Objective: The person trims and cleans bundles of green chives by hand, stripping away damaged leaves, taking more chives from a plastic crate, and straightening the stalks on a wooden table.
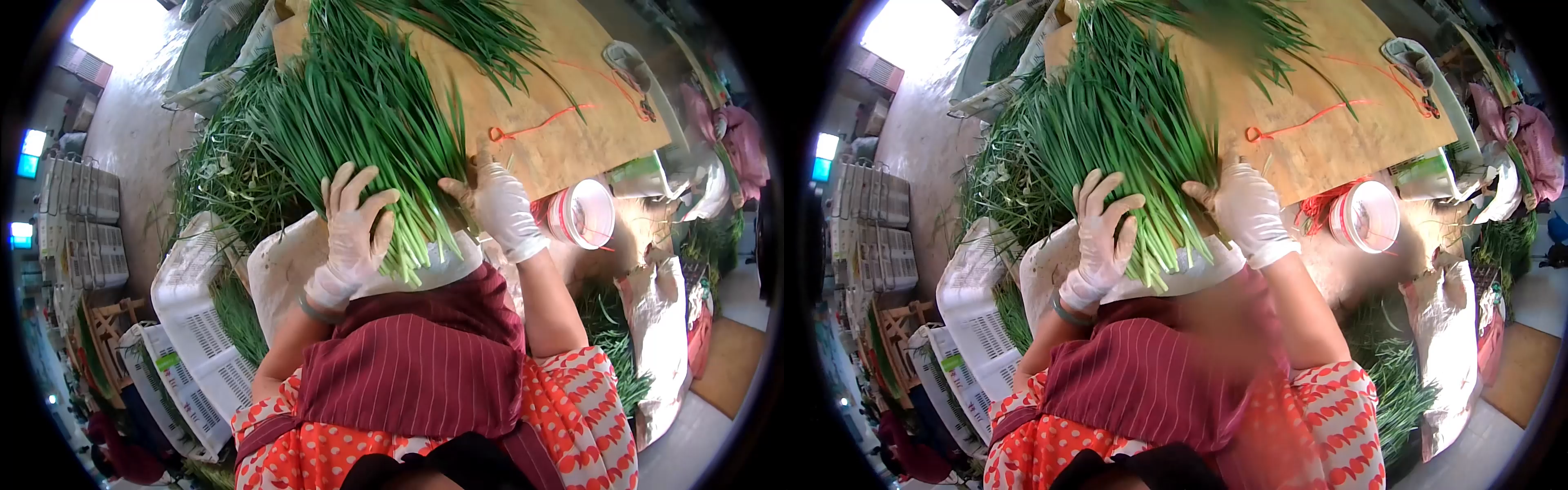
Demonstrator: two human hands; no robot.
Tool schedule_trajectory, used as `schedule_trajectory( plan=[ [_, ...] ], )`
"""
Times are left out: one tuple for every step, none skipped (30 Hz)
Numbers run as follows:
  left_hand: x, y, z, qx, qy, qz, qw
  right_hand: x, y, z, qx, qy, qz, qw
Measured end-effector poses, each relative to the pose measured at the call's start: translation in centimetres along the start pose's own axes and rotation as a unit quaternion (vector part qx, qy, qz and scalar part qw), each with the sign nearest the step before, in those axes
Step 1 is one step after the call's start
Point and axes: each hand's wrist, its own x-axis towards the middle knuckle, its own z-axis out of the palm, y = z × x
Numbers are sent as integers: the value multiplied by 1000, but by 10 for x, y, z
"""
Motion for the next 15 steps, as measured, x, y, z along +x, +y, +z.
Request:
schedule_trajectory(
  plan=[
    [-4, 5, -2, 2, 5, 1, 1000, 5, -8, -1, -44, -21, 13, 999],
    [-8, 9, -3, -47, 54, -57, 996, 8, -15, -3, -5, -21, 13, 1000],
    [-14, 13, -4, -95, 104, -114, 983, 11, -20, -2, -6, -19, 9, 1000],
    [-24, 14, -3, -108, 100, -148, 978, 15, -25, 0, 17, -31, 17, 999],
    [-31, 16, -5, -106, 103, -147, 978, 17, -28, 2, 40, -46, 26, 998],
    [-37, 19, -5, -333, 131, -247, 901, 19, -30, 6, 84, -53, 43, 994],
    [-39, 19, -6, -538, 149, -328, 762, 19, -37, 7, 85, -52, 40, 994],
    [-34, 22, -18, -564, 127, -379, 723, 17, -46, 6, 114, -55, 21, 992],
    [-41, 13, -12, -564, 129, -378, 723, 15, -55, 8, 142, -57, 4, 988],
    [-51, -3, 3, -579, 126, -365, 718, 15, -61, 22, 153, -51, -14, 987],
    [-37, 2, -3, -605, 153, -420, 658, 13, -73, 26, 168, -110, 1, 980],
    [-23, 6, -9, -626, 188, -470, 593, 10, -84, 35, 220, -101, -2, 970],
    [-15, 5, -18, -627, 190, -468, 593, 6, -92, 47, 272, -91, -7, 958],
    [-12, 1, -26, -656, 157, -476, 564, 2, -96, 59, 271, -91, -9, 958],
    [-12, -4, -32, -683, 124, -483, 534, -2, -100, 70, 364, -126, -24, 923]
  ],
)
